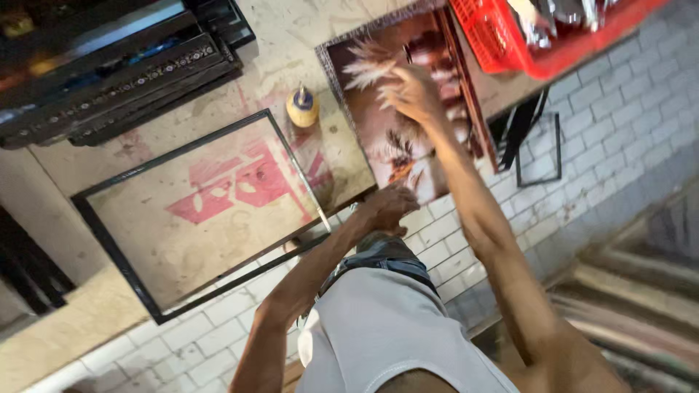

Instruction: The person applies glue to the edges of black rectangular frames using a squeeze bottle, then places printed artwork into each frame and stacks the completed units. The person repeats this process for multiple frames and prints.

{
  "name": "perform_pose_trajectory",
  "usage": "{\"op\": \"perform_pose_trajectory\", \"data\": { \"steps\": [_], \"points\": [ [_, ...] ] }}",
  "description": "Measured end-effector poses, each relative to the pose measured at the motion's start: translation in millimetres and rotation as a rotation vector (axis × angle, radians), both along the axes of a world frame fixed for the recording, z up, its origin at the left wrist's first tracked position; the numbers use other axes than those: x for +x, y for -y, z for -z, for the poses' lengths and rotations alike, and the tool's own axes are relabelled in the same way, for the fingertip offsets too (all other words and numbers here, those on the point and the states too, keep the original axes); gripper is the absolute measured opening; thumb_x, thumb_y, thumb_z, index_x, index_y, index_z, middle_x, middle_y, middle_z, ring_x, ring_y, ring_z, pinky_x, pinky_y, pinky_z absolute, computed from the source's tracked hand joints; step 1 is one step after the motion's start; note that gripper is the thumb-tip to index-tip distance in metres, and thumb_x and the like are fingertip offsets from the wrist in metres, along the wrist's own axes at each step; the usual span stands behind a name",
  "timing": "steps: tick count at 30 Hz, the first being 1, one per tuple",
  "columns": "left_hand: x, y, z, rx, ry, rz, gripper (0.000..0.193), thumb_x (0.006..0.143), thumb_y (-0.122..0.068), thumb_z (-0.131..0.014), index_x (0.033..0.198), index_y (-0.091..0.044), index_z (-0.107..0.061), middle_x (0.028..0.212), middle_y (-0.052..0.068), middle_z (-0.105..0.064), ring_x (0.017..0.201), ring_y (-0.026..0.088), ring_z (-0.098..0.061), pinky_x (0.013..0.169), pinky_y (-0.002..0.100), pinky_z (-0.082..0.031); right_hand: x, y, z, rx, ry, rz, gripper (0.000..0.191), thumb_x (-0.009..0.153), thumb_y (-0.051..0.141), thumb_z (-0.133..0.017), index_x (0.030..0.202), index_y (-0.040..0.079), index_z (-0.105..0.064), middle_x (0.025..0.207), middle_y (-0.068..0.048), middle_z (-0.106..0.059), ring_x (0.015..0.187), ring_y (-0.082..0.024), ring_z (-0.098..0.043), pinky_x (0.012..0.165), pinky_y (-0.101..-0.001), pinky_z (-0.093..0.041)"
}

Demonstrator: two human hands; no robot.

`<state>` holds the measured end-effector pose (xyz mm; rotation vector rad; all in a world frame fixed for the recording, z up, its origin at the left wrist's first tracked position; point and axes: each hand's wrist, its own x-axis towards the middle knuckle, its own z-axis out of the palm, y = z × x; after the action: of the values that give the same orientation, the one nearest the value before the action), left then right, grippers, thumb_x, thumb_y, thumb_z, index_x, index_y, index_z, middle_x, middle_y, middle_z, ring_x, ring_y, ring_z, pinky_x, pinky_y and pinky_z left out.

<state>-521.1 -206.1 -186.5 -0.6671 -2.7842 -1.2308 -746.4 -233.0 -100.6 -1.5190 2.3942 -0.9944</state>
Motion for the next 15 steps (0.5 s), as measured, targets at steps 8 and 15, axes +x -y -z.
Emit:
{"op": "perform_pose_trajectory", "data": {
  "steps": [8,15],
  "points": [
    [-71.6,8.0,-20.2,-0.139,0.187,-0.740,0.071,0.075,-0.038,-0.080,0.135,-0.004,-0.063,0.153,0.020,-0.045,0.151,0.042,-0.031,0.128,0.059,-0.021,-21.1,136.0,2.8,0.079,-0.242,-0.353,0.065,0.089,0.061,-0.072,0.113,0.000,-0.073,0.108,-0.018,-0.068,0.105,-0.038,-0.063,0.090,-0.0510,-0.054],
    [-89.3,8.0,-23.2,-0.328,0.260,-0.876,0.083,0.074,-0.025,-0.071,0.149,0.002,-0.048,0.163,0.024,-0.026,0.153,0.044,-0.015,0.121,0.069,-0.014,-24.2,144.5,8.4,0.292,-0.221,-0.373,0.059,0.080,0.058,-0.062,0.098,0.002,-0.070,0.088,-0.013,-0.062,0.082,-0.028,-0.060,0.067,-0.0454,-0.053]
  ]
}}
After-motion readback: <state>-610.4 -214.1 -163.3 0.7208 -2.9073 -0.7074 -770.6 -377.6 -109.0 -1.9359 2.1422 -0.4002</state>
